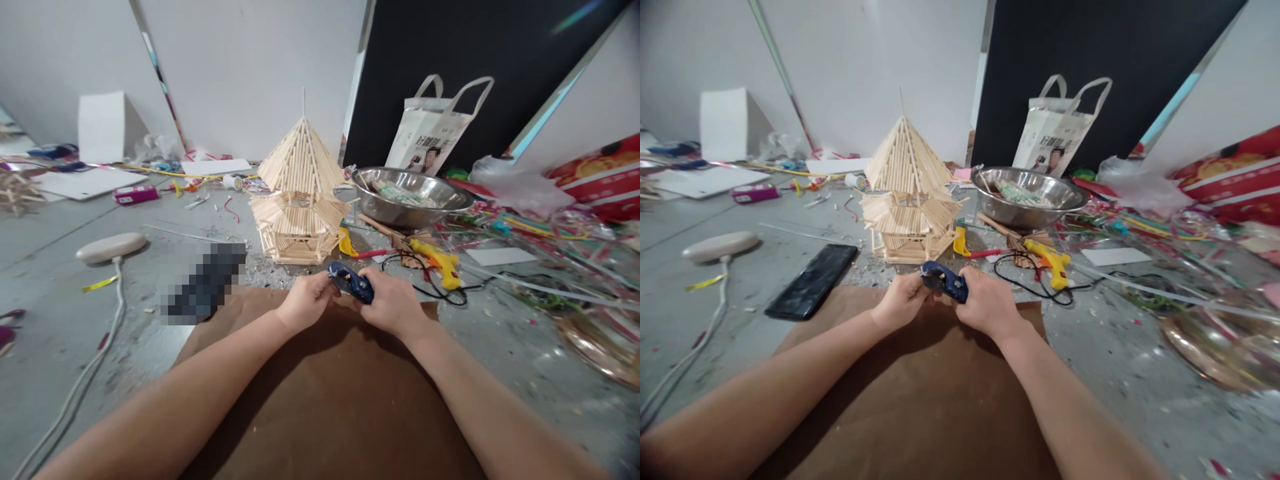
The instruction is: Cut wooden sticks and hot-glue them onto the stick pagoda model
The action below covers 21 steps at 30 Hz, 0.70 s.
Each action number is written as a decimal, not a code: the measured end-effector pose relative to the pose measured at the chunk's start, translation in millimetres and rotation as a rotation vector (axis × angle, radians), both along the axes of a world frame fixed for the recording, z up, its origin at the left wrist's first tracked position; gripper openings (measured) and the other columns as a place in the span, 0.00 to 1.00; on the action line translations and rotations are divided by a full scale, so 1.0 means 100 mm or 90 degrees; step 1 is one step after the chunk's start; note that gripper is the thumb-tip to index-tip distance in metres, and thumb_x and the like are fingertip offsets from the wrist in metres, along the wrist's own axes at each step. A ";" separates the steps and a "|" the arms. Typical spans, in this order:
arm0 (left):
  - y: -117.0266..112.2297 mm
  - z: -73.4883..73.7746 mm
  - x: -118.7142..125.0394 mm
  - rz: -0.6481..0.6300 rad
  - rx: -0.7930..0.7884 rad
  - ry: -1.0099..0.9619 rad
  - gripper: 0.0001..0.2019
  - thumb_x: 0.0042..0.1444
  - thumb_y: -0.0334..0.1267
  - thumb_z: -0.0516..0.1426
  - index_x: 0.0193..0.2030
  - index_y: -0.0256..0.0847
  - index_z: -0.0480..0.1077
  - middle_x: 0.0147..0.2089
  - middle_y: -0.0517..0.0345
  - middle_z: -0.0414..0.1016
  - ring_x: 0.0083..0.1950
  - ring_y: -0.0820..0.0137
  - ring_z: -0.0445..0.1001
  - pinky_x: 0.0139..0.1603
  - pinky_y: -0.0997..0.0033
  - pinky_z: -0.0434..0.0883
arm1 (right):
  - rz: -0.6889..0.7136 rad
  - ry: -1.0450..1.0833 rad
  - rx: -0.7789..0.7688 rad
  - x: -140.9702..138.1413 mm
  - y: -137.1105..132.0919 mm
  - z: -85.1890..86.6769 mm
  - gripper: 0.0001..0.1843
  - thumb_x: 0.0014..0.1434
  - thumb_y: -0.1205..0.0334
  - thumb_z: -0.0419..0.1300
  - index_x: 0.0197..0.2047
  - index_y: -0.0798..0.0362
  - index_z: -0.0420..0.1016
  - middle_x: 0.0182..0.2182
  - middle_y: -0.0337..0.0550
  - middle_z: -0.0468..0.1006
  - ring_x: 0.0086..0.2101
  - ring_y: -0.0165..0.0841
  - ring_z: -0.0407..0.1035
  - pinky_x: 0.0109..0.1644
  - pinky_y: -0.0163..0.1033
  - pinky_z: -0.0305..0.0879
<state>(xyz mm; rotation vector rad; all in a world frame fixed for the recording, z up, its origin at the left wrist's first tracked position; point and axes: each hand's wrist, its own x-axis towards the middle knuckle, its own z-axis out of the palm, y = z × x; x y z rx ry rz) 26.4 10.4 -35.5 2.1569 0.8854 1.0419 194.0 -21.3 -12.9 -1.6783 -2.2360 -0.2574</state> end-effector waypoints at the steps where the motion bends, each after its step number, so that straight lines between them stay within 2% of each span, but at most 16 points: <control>1: 0.00 0.00 0.00 0.000 0.001 -0.001 0.09 0.51 0.28 0.46 0.24 0.35 0.64 0.19 0.62 0.67 0.21 0.79 0.66 0.24 0.81 0.62 | -0.002 -0.002 -0.003 0.00 0.00 0.00 0.09 0.44 0.59 0.54 0.32 0.52 0.63 0.24 0.40 0.74 0.25 0.34 0.67 0.25 0.34 0.50; 7: -0.01 0.00 0.01 0.012 0.008 0.001 0.08 0.51 0.29 0.46 0.25 0.35 0.64 0.20 0.62 0.67 0.21 0.79 0.66 0.24 0.81 0.62 | -0.021 -0.003 -0.025 -0.02 -0.01 0.02 0.09 0.44 0.59 0.54 0.31 0.52 0.64 0.23 0.41 0.74 0.24 0.35 0.67 0.25 0.35 0.51; 11: 0.00 -0.02 0.01 0.036 0.040 -0.002 0.09 0.51 0.29 0.47 0.25 0.35 0.65 0.22 0.60 0.69 0.24 0.77 0.68 0.25 0.80 0.63 | -0.016 0.000 -0.020 -0.01 0.00 0.01 0.10 0.44 0.61 0.54 0.33 0.52 0.64 0.25 0.42 0.74 0.27 0.37 0.68 0.26 0.36 0.53; 17: 0.02 -0.09 0.02 0.022 0.117 0.019 0.14 0.48 0.24 0.46 0.36 0.35 0.69 0.28 0.56 0.73 0.29 0.75 0.70 0.31 0.76 0.67 | 0.089 0.009 0.046 0.04 0.05 -0.03 0.20 0.42 0.64 0.54 0.42 0.55 0.60 0.36 0.50 0.71 0.36 0.40 0.66 0.37 0.41 0.59; 21: 0.02 -0.08 0.01 -0.002 0.141 0.027 0.13 0.49 0.25 0.46 0.36 0.35 0.69 0.30 0.55 0.74 0.30 0.75 0.71 0.32 0.76 0.67 | 0.127 0.033 0.089 0.07 0.06 -0.03 0.22 0.41 0.66 0.54 0.43 0.57 0.59 0.38 0.53 0.70 0.39 0.42 0.63 0.42 0.44 0.59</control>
